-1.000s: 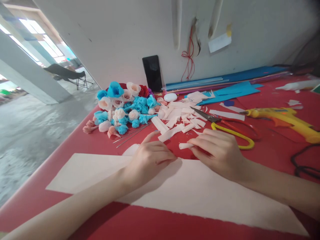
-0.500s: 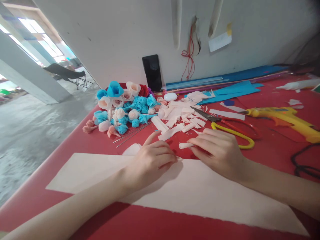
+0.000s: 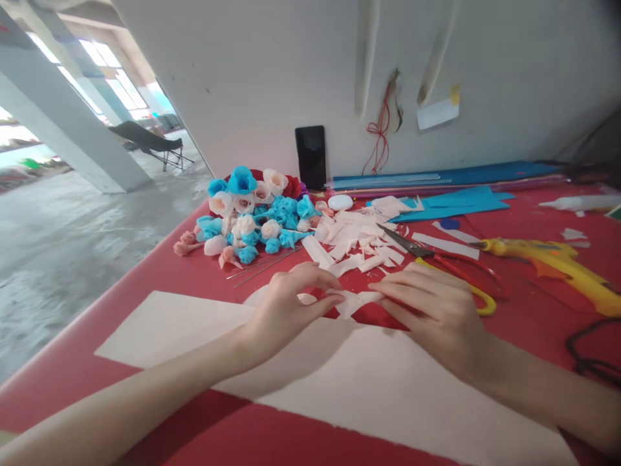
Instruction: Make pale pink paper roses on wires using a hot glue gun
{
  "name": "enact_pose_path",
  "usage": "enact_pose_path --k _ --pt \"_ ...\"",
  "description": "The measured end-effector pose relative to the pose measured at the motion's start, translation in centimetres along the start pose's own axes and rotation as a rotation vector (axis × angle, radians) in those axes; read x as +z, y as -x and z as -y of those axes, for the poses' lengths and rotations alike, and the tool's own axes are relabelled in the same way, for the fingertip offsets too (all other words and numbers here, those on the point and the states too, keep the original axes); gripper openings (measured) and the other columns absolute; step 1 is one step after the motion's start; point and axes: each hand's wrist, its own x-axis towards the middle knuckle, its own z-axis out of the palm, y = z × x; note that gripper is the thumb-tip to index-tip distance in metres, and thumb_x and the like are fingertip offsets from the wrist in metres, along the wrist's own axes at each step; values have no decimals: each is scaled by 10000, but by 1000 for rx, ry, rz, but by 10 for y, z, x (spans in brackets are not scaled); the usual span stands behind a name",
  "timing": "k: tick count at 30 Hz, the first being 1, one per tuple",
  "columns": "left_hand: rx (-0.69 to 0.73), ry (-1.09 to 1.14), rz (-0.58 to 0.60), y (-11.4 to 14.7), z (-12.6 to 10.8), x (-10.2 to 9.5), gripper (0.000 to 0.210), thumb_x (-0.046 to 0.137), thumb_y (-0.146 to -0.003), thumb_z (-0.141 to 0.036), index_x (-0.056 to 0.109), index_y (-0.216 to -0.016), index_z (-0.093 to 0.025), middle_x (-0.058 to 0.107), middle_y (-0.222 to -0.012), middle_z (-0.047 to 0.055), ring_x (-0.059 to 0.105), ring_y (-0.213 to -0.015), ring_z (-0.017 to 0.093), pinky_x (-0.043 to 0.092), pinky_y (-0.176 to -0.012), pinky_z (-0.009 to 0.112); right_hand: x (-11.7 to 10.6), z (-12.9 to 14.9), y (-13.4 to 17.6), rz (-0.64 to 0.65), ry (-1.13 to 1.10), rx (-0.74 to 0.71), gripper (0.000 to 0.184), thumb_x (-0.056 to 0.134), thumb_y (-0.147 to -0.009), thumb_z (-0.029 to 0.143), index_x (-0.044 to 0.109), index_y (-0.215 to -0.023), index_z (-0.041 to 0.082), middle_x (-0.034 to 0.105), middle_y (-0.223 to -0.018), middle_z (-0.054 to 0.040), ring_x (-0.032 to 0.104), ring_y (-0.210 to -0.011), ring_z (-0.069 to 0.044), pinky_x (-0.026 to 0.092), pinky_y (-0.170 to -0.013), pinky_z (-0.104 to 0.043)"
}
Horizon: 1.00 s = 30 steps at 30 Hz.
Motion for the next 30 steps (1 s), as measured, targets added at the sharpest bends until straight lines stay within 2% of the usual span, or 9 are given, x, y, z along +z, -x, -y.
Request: enact_pose_path --k 4,8,10,18,22,25,28,30 --pt "-42 95 -24 -7 -12 -3 66 674 -703 -208 629 -719 -162 676 -722 -2 624 -668 113 498 -614 206 -11 13 -16 -12 -144 130 133 562 -860 212 629 -754 166 630 -759 -24 589 -704 -131 489 -651 -231" --pt "-81 213 -16 -17 -17 0 115 688 -681 -216 616 -745 -152 658 -711 -5 618 -631 100 511 -602 198 -17 21 -25 23 -238 294 158 603 -824 256 613 -689 176 612 -678 9 558 -552 -89 464 -465 -141" --pt "-104 271 0 -20 -15 2 140 696 -668 -214 606 -749 -145 649 -722 1 615 -638 101 516 -608 202 -17 20 -25 30 -267 349 135 612 -812 249 625 -695 184 616 -637 27 547 -503 -85 452 -428 -130" --pt "-217 406 133 -20 -7 7 187 693 -669 -271 609 -771 -139 654 -693 13 632 -632 123 512 -558 200 -18 13 -18 59 -327 556 87 624 -735 248 697 -688 234 652 -657 24 609 -566 -130 481 -457 -159" --pt "-241 363 199 -21 -5 4 217 595 -765 -331 626 -839 -128 692 -769 43 655 -700 134 515 -629 213 -30 8 -25 117 -282 688 50 659 -708 250 706 -711 234 665 -724 12 625 -658 -152 500 -565 -195" --pt "-220 245 243 -25 -2 4 181 606 -755 -296 648 -793 -124 695 -778 42 637 -722 133 483 -668 215 -38 0 -32 87 -233 734 125 680 -680 348 708 -700 228 667 -722 -5 612 -638 -171 474 -531 -226" --pt "-130 129 368 -32 2 12 108 630 -724 -232 679 -738 -136 691 -724 27 601 -659 123 440 -621 208 -39 -6 -35 39 -212 760 151 667 -661 369 703 -676 223 664 -706 -14 601 -612 -178 452 -501 -233" --pt "-41 73 453 -37 5 20 82 623 -722 -187 695 -742 -153 696 -735 18 585 -663 119 428 -655 214 -37 -8 -36 27 -214 766 151 656 -650 370 695 -652 224 657 -686 -14 582 -571 -167 433 -472 -227"
